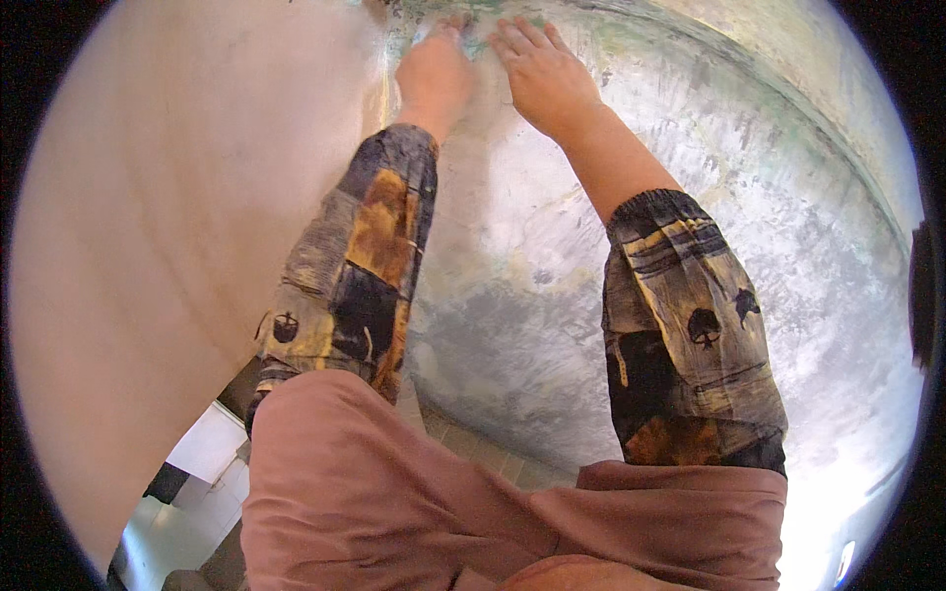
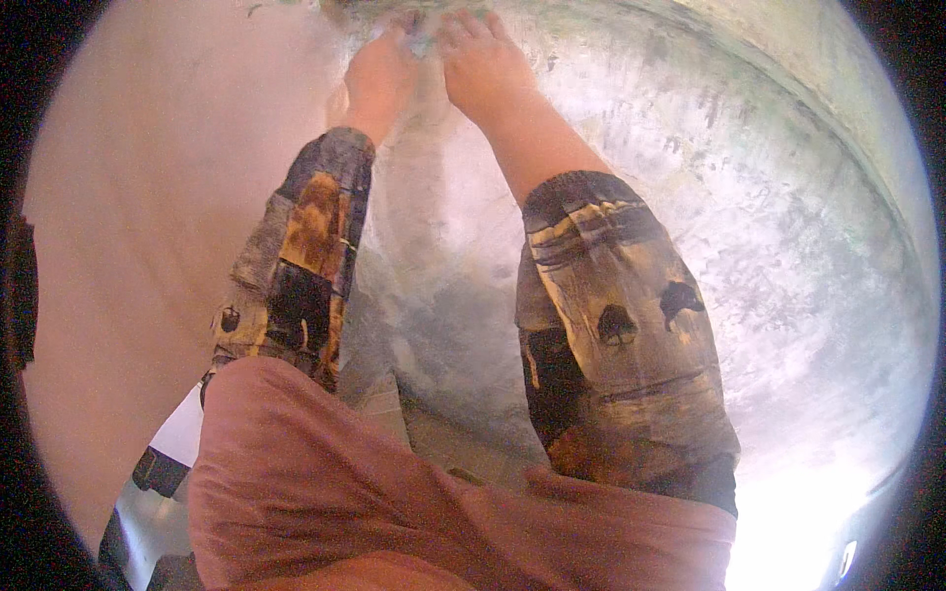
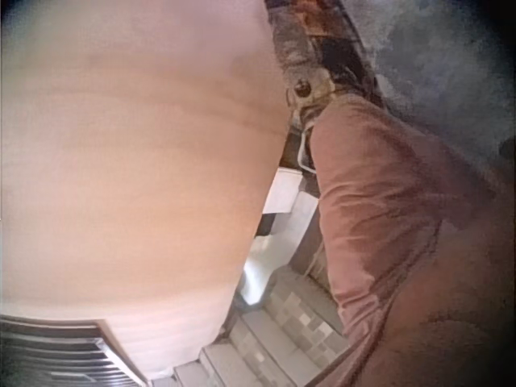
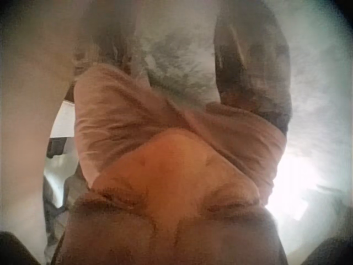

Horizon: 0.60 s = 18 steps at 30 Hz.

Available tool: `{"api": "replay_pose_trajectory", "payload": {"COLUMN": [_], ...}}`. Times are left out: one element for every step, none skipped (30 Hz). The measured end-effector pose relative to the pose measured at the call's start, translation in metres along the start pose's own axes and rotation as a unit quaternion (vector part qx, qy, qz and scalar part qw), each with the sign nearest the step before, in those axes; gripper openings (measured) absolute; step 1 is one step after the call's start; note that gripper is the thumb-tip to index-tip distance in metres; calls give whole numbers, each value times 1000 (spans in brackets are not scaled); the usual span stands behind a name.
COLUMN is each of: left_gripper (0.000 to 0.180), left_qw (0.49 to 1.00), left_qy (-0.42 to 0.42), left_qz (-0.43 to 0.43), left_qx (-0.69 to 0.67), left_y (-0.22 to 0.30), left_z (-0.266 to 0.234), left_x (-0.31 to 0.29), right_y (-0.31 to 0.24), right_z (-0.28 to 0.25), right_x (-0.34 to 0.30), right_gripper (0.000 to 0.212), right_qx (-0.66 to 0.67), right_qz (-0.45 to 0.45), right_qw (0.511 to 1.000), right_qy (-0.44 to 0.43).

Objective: The person smooths a ceiling surface using a small rectangular tool held in the right hand while the left hand supports the motion. The person repeatedly rubs the tool across the ceiling in overlapping strokes, gradually covering more area.

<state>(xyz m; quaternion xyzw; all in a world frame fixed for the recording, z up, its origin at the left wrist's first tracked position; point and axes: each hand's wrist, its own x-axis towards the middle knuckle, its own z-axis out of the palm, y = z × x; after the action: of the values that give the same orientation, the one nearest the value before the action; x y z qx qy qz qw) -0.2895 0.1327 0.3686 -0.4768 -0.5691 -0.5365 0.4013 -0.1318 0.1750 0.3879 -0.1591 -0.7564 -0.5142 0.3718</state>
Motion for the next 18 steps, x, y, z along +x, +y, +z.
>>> {"api": "replay_pose_trajectory", "payload": {"left_gripper": [23,23,22,22,24,28,26,24,23,23,22,22,19,24,32,31,30,29], "left_qw": [1000,1000,1000,999,997,995,995,992,987,990,992,994,997,997,995,994,994,994], "left_qy": [3,6,8,6,4,3,48,92,134,113,92,70,26,-16,-56,-56,-56,-55], "left_qz": [-9,-20,-30,-47,-64,-81,-59,-37,-12,-24,-36,-48,-27,-6,15,14,12,9], "left_qx": [3,5,6,23,39,55,65,75,88,81,73,64,71,79,85,89,92,93], "left_y": [1,0,-1,-6,-14,-22,-27,-31,-34,-35,-32,-28,-22,-15,-8,-3,1,3], "left_z": [2,5,9,12,15,18,22,25,26,26,25,23,21,19,17,16,15,14], "left_x": [0,3,7,14,21,29,34,37,39,38,34,31,24,15,8,6,6,7], "right_y": [1,3,5,7,10,13,16,17,19,19,20,21,21,23,25,28,31,33], "right_z": [0,-1,-3,-6,-9,-12,-14,-15,-16,-16,-15,-14,-13,-13,-13,-13,-13,-14], "right_x": [0,-1,-3,-5,-8,-11,-12,-11,-9,-7,-5,-2,-2,-2,-2,-3,-5,-9], "right_gripper": [53,53,52,51,51,50,49,46,44,43,42,42,41,41,41,41,43,46], "right_qx": [4,-10,-25,-41,-45,-49,-53,-5,46,97,91,86,81,80,77,72,47,21], "right_qz": [-2,8,18,28,19,10,2,3,6,8,-2,-11,-20,-21,-23,-24,-10,3], "right_qw": [1000,1000,999,998,999,999,998,999,998,994,995,994,994,995,996,997,999,1000], "right_qy": [-2,-10,-19,-28,-6,18,42,41,41,40,51,60,68,51,35,20,8,-5]}}
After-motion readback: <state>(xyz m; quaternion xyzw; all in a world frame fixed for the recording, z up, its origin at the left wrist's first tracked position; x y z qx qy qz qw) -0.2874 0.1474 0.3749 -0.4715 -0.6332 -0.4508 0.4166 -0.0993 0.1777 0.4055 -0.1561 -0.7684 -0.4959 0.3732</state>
